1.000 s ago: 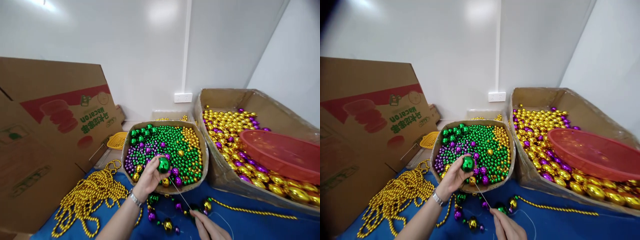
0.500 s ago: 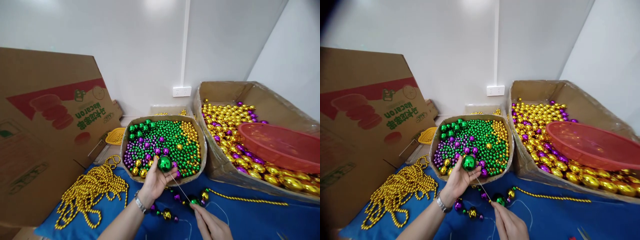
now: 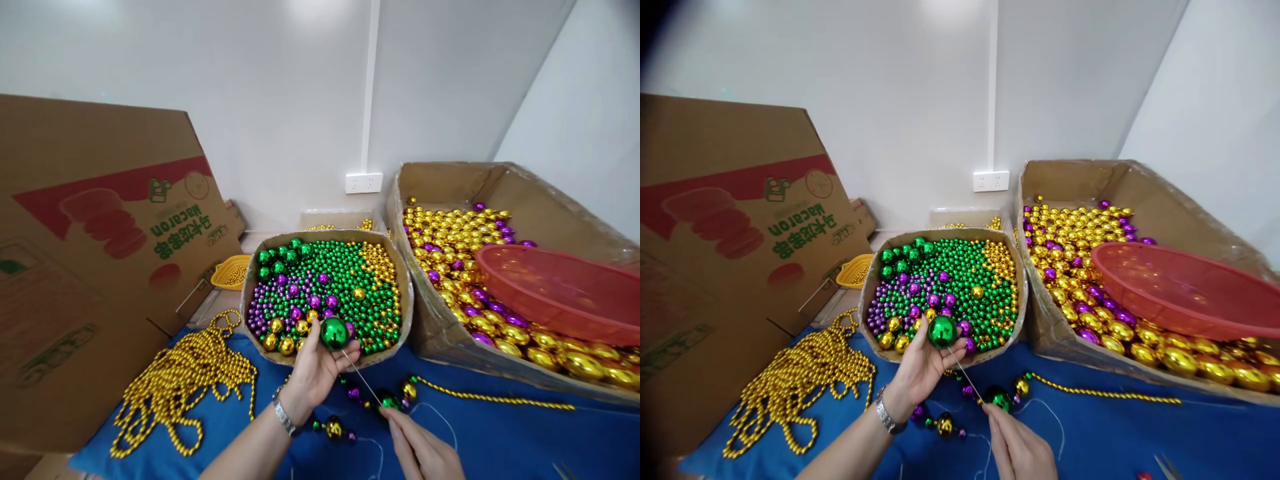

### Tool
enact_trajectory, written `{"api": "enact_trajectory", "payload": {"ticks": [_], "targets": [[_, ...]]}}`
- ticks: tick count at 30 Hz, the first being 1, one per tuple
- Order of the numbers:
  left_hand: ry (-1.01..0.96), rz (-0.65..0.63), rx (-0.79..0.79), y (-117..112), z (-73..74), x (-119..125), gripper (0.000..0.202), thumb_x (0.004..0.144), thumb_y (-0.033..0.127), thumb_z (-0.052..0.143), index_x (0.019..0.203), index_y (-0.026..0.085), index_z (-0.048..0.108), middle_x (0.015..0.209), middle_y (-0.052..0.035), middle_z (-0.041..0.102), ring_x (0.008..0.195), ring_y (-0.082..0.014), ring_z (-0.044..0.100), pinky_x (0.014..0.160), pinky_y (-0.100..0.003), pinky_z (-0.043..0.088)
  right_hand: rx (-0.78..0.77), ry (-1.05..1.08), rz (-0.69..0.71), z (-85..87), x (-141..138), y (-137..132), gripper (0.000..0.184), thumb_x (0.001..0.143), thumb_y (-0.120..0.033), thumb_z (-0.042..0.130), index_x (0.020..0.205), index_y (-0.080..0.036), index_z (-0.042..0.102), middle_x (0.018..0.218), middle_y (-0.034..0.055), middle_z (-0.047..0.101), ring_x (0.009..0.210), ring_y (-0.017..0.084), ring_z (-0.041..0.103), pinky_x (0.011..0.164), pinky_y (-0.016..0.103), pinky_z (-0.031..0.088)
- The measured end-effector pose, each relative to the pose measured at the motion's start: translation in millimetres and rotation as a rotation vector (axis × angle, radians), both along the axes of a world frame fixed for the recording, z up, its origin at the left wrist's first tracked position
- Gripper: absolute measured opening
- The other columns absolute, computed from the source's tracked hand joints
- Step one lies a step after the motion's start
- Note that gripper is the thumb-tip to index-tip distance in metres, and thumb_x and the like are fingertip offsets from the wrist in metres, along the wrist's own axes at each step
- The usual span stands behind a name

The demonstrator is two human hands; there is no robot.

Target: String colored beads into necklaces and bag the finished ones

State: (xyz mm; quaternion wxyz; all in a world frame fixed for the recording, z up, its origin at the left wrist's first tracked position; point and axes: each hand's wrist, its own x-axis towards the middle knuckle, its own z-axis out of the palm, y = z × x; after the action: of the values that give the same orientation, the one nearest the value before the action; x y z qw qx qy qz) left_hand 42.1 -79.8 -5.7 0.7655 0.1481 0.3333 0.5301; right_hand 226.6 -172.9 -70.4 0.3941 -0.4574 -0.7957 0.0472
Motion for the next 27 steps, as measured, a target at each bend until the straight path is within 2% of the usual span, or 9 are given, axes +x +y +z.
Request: {"api": "enact_trajectory", "payload": {"ticks": [5,10,14,19,22,24,27], "targets": [[0.037,-0.048,0.208,-17.9,-6.2,12.9,0.034,0.089,0.042,0.053,0.113,0.018,0.054,0.098,-0.0083,0.065,0.091,-0.0277,0.065,0.086,-0.045,0.049,0.052,0.051,-0.060,-1.4,-5.8,2.1,0.027,0.097,-0.023,0.035,0.107,-0.016,0.059,0.090,0.0061,0.074,0.076,0.013,0.072,0.068,0.015,0.055],[0.006,-0.097,0.166,-24.0,-11.9,15.5,0.034,0.088,0.045,0.052,0.110,0.019,0.055,0.096,-0.0087,0.065,0.089,-0.0268,0.066,0.083,-0.044,0.049,-0.058,0.101,-0.036,0.9,-6.4,0.8,0.027,0.098,-0.025,0.035,0.105,-0.016,0.059,0.090,0.0065,0.074,0.077,0.013,0.072,0.069,0.013,0.054],[0.033,-0.111,0.224,-27.1,-12.5,15.9,0.032,0.086,0.041,0.057,0.110,0.020,0.055,0.098,-0.0089,0.065,0.089,-0.0247,0.065,0.083,-0.042,0.048,-0.007,0.093,-0.064,-3.2,-5.1,2.1,0.029,0.098,-0.026,0.035,0.103,-0.016,0.062,0.091,0.0067,0.074,0.077,0.014,0.072,0.069,0.015,0.055],[0.081,-0.215,0.246,-32.3,-17.0,18.0,0.034,0.085,0.042,0.058,0.112,0.020,0.057,0.096,-0.0088,0.064,0.084,-0.0203,0.063,0.078,-0.035,0.048,-0.021,0.111,-0.086,0.3,-5.5,2.6,0.033,0.099,-0.029,0.033,0.101,-0.017,0.063,0.088,0.0079,0.074,0.076,0.015,0.072,0.068,0.017,0.056],[0.233,-0.270,0.351,-19.6,-14.0,17.3,0.036,0.087,0.045,0.053,0.111,0.018,0.060,0.108,-0.0117,0.062,0.092,-0.0212,0.060,0.077,-0.030,0.047,-0.066,0.168,-0.132,3.7,-0.1,0.3,0.034,0.099,-0.033,0.033,0.098,-0.017,0.063,0.084,0.0080,0.074,0.070,0.015,0.072,0.063,0.015,0.055],[0.432,-0.256,0.460,0.6,-9.1,18.9,0.036,0.088,0.046,0.050,0.108,0.019,0.063,0.113,-0.0115,0.061,0.094,-0.0222,0.058,0.079,-0.031,0.046,-0.066,0.193,-0.174,2.2,6.5,-2.0,0.034,0.098,-0.035,0.035,0.095,-0.017,0.063,0.080,0.0079,0.073,0.065,0.015,0.071,0.059,0.015,0.055],[0.813,-0.245,0.725,42.4,-6.4,30.1,0.027,0.084,0.041,0.057,0.098,0.021,0.067,0.097,-0.0089,0.065,0.089,-0.0236,0.057,0.083,-0.034,0.042,-0.049,0.206,-0.230,-3.6,16.3,-5.0,0.035,0.097,-0.039,0.037,0.094,-0.017,0.064,0.079,0.0085,0.073,0.065,0.016,0.071,0.059,0.016,0.055]]}}
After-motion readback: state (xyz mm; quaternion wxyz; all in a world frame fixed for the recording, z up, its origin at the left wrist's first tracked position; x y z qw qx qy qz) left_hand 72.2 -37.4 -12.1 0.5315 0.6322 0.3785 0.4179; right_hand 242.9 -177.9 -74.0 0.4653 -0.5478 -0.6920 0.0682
